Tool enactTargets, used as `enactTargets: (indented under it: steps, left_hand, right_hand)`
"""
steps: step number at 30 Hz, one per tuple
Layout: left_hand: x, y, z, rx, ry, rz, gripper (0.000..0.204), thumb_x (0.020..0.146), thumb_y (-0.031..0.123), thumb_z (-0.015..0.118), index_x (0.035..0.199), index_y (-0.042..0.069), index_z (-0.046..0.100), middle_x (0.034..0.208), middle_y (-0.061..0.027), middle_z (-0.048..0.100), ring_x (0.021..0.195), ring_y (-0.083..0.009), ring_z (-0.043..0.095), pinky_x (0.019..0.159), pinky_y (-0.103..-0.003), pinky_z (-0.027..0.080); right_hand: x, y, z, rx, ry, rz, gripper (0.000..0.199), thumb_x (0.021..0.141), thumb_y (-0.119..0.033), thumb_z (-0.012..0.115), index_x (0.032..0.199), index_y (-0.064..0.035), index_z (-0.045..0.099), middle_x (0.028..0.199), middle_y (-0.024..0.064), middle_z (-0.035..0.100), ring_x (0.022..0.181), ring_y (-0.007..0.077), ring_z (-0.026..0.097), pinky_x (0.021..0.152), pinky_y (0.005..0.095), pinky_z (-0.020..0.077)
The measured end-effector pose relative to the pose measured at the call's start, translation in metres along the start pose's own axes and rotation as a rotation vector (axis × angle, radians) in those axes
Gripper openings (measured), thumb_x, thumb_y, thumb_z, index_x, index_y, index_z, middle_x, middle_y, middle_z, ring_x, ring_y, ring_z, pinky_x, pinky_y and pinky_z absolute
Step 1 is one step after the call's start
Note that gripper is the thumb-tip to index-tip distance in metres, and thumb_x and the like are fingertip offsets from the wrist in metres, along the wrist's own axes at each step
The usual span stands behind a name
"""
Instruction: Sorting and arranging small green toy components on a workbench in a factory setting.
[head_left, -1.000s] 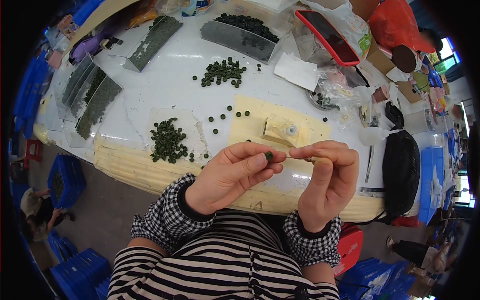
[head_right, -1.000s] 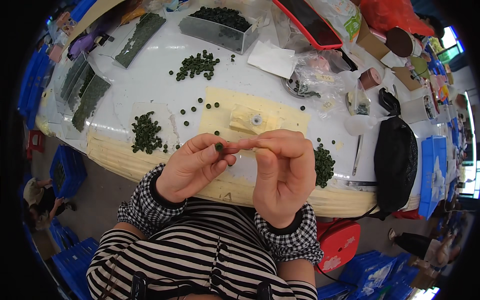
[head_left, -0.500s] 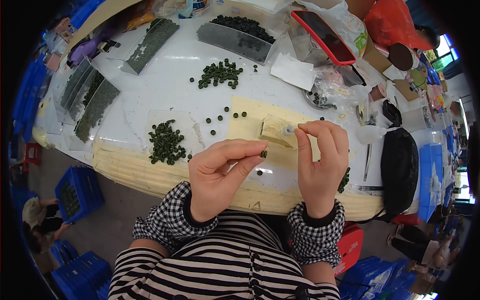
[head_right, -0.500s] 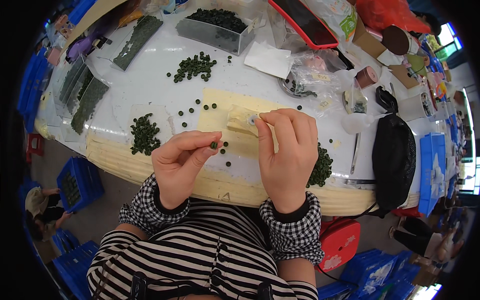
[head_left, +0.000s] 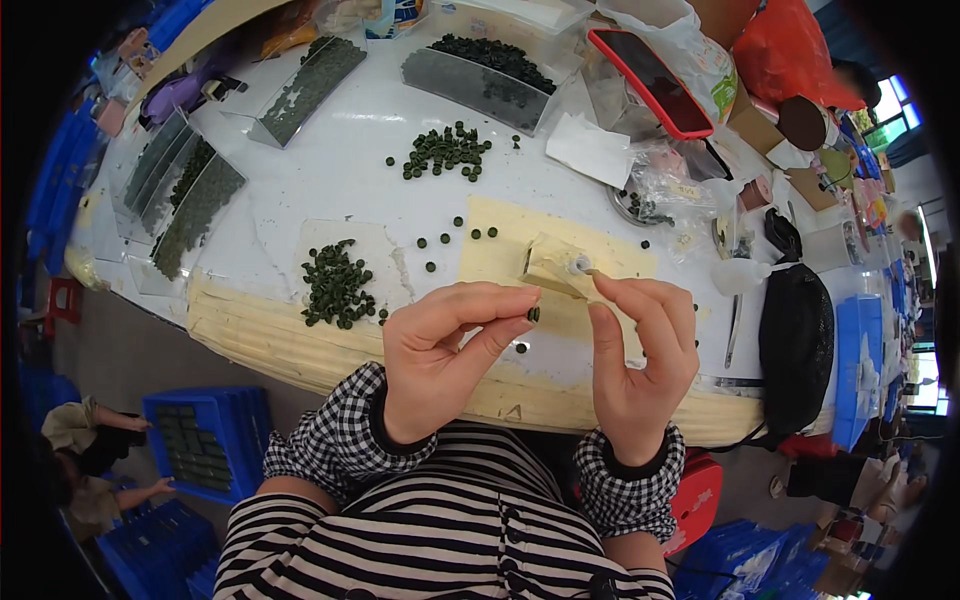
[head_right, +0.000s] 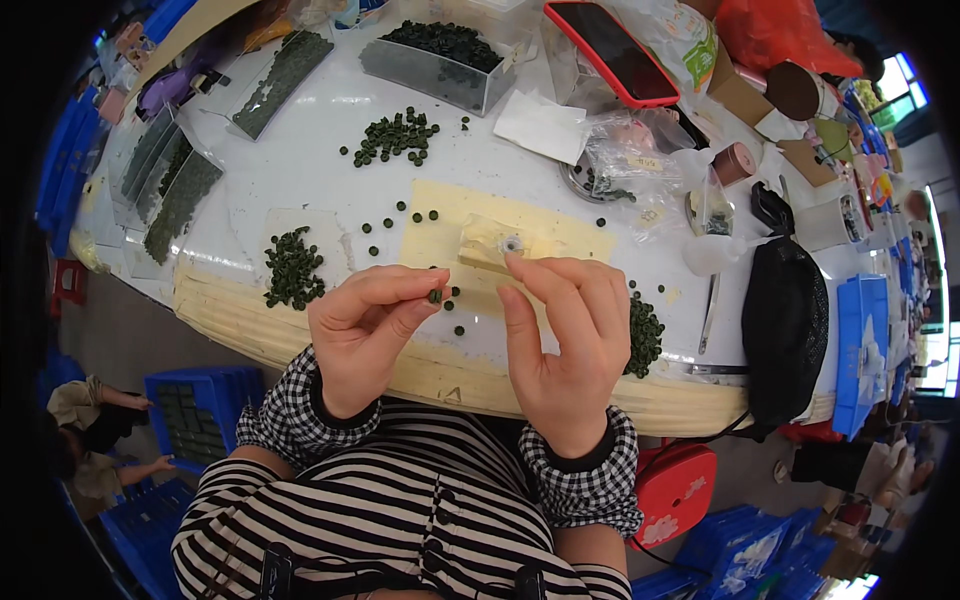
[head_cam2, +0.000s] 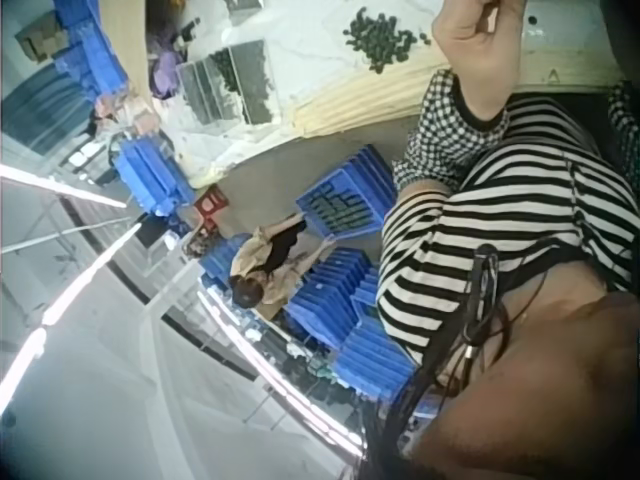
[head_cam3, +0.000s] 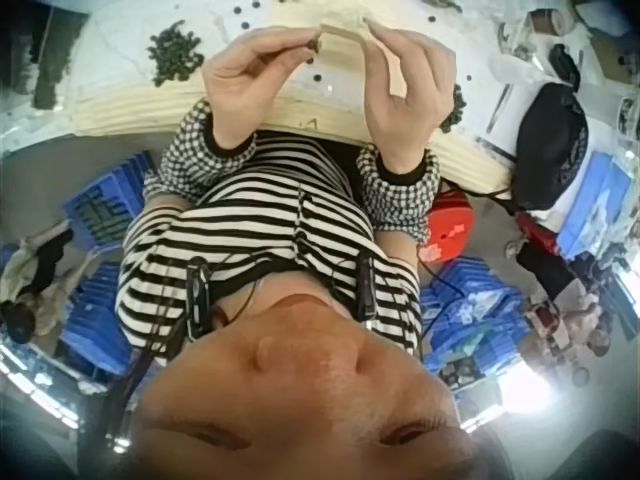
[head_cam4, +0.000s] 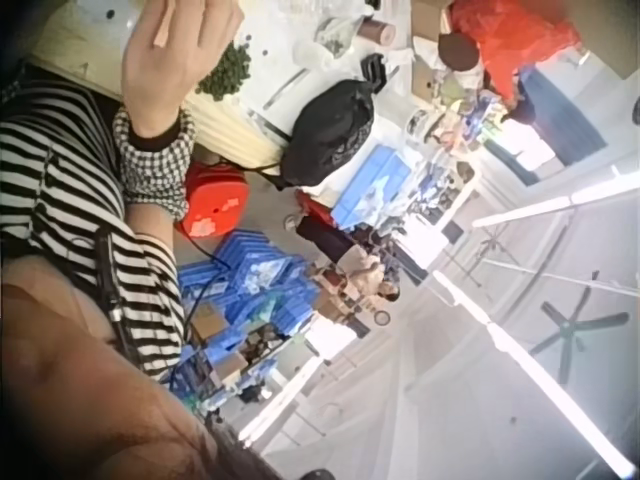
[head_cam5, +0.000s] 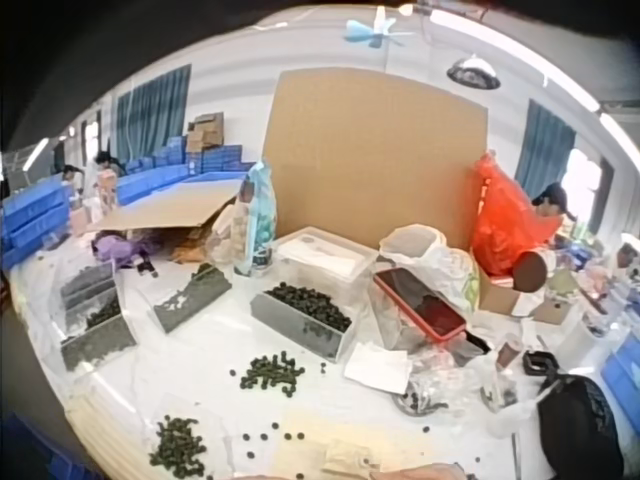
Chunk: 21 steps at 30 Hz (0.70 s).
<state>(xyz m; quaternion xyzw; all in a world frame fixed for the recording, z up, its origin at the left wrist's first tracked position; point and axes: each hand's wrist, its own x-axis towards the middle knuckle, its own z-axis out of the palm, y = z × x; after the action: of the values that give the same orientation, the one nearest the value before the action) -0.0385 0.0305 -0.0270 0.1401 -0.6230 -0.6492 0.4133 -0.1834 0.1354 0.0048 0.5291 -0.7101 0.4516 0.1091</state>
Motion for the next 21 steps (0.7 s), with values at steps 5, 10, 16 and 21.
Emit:
enactTargets:
  steps: [5, 10, 16, 21]
  left_hand:
    - [0.001, 0.002, 0.000, 0.029, -0.029, 0.012, 0.021, 0.086, -0.010, 0.063, 0.106, -0.004, 0.067, 0.104, -0.0150, 0.069, 0.096, -0.0181, 0.066, 0.084, -0.027, 0.053]
    - [0.008, 0.019, -0.011, 0.552, -0.301, 0.171, 0.021, 0.079, -0.007, 0.069, 0.099, 0.000, 0.070, 0.094, -0.0115, 0.070, 0.083, -0.0212, 0.068, 0.073, -0.028, 0.054]
    - [0.008, 0.026, -0.026, 1.032, -0.465, 0.192, 0.020, 0.074, -0.002, 0.069, 0.093, 0.002, 0.069, 0.081, -0.0062, 0.060, 0.074, -0.0228, 0.058, 0.064, -0.032, 0.049]
    - [0.012, 0.018, -0.021, 1.060, -0.417, 0.217, 0.019, 0.075, -0.002, 0.069, 0.093, 0.002, 0.069, 0.080, -0.0055, 0.058, 0.074, -0.0231, 0.054, 0.066, -0.033, 0.048]
  right_hand:
    - [-0.010, -0.008, -0.002, 0.088, -0.045, 0.008, 0.024, 0.074, 0.001, 0.074, 0.097, -0.0038, 0.072, 0.088, 0.0088, 0.063, 0.080, 0.0252, 0.057, 0.072, 0.0335, 0.0458]
    - [-0.020, 0.006, -0.021, -0.007, 0.013, 0.127, 0.020, 0.076, 0.002, 0.072, 0.096, -0.0024, 0.071, 0.084, 0.0096, 0.063, 0.079, 0.0253, 0.057, 0.072, 0.0341, 0.0461]
    - [-0.031, 0.029, -0.045, -0.309, -0.114, 0.197, 0.009, 0.081, 0.002, 0.067, 0.090, 0.0022, 0.067, 0.081, 0.0111, 0.061, 0.075, 0.0247, 0.054, 0.069, 0.0330, 0.0428]
    - [-0.035, 0.036, -0.038, -0.447, -0.125, 0.194, 0.010, 0.079, -0.002, 0.069, 0.090, -0.0015, 0.068, 0.082, 0.0083, 0.060, 0.080, 0.0262, 0.054, 0.072, 0.0364, 0.0431]
